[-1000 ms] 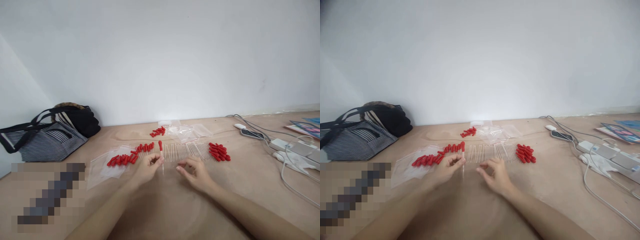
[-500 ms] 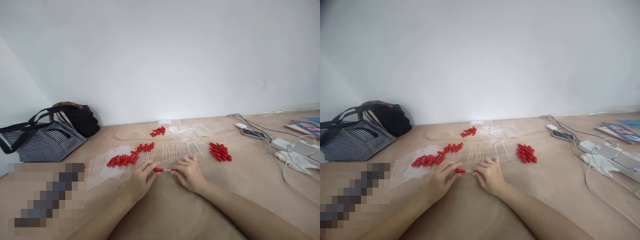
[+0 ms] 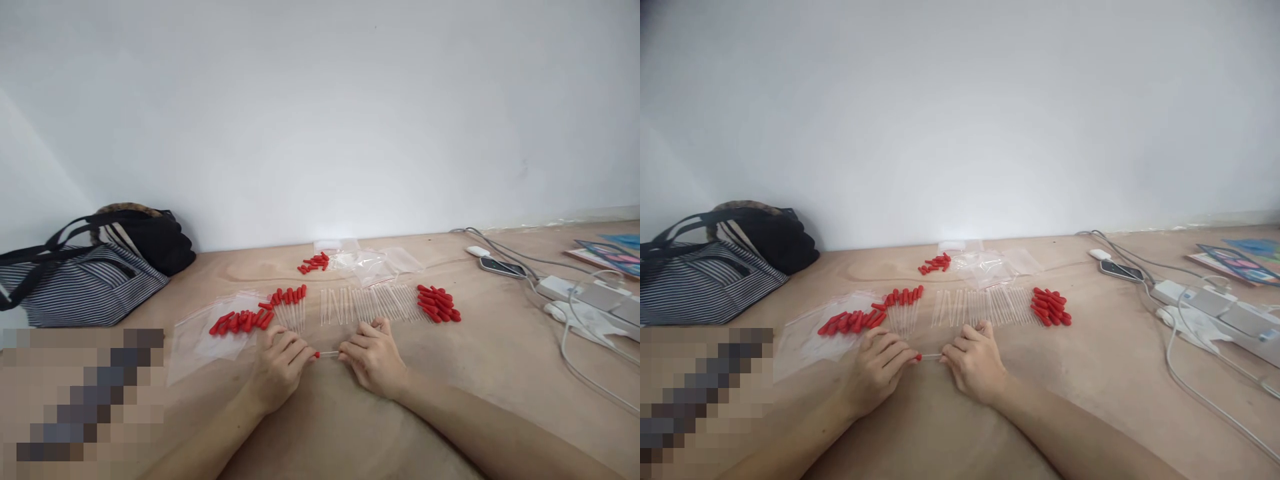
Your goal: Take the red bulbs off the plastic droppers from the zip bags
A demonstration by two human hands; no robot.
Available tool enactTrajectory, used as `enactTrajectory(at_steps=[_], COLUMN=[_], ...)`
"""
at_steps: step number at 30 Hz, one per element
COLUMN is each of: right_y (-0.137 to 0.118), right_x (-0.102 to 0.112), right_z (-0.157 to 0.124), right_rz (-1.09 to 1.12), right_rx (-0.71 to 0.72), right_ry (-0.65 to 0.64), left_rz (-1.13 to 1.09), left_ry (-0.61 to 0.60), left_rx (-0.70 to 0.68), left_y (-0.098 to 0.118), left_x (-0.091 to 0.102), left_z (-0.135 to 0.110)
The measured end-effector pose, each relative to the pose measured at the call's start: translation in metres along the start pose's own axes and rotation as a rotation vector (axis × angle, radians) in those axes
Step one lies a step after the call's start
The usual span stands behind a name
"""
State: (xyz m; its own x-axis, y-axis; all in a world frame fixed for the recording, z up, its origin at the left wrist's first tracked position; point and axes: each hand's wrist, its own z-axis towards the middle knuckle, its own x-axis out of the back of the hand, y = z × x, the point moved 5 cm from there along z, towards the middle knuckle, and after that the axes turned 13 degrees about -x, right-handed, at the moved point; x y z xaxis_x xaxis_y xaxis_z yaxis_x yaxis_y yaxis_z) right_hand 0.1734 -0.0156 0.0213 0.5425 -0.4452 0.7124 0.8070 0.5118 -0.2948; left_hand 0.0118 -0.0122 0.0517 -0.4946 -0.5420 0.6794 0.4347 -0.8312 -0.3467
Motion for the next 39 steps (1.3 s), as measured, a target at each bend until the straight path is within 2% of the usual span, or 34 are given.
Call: enactTrajectory(at_steps=[2, 5, 10, 13, 16, 19, 23, 27, 30, 34, 39], right_y=[0.009, 0.025, 0.045, 0.050, 0.048, 0.043, 0.042, 0.044, 0.045, 0.042, 0.037], right_x=[0.002, 0.005, -0.004, -0.016, -0.027, -0.036, -0.044, -0.046, -0.046, -0.046, -0.044], right_z=[0.000, 0.002, 0.022, 0.040, 0.056, 0.068, 0.074, 0.075, 0.073, 0.071, 0.071], right_rz=[0.002, -0.001, -0.106, -0.209, -0.244, -0.247, -0.264, -0.275, -0.285, -0.307, -0.332], right_rx=[-0.085, -0.281, -0.668, -0.825, -0.877, -0.898, -0.929, -0.920, -0.910, -0.892, -0.840], right_ry=[0.018, 0.048, -0.022, -0.103, -0.142, -0.164, -0.254, -0.282, -0.282, -0.272, -0.287], left_rz=[0.068, 0.101, 0.159, 0.237, 0.205, 0.188, 0.217, 0.280, 0.218, 0.135, 0.131], left_ry=[0.019, 0.016, -0.131, -0.250, -0.346, -0.354, -0.296, -0.193, -0.161, -0.226, -0.393], left_rx=[0.064, 0.312, 0.730, 0.923, 1.010, 1.020, 1.003, 0.790, 0.674, 0.584, 0.649], left_y=[-0.015, -0.052, -0.108, -0.125, -0.130, -0.131, -0.131, -0.114, -0.091, -0.064, -0.064], left_x=[0.008, 0.019, 0.028, 0.029, 0.022, 0.020, 0.025, 0.024, 0.011, -0.013, -0.041], left_z=[-0.005, -0.021, -0.060, -0.081, -0.093, -0.094, -0.091, -0.074, -0.058, -0.033, -0.006])
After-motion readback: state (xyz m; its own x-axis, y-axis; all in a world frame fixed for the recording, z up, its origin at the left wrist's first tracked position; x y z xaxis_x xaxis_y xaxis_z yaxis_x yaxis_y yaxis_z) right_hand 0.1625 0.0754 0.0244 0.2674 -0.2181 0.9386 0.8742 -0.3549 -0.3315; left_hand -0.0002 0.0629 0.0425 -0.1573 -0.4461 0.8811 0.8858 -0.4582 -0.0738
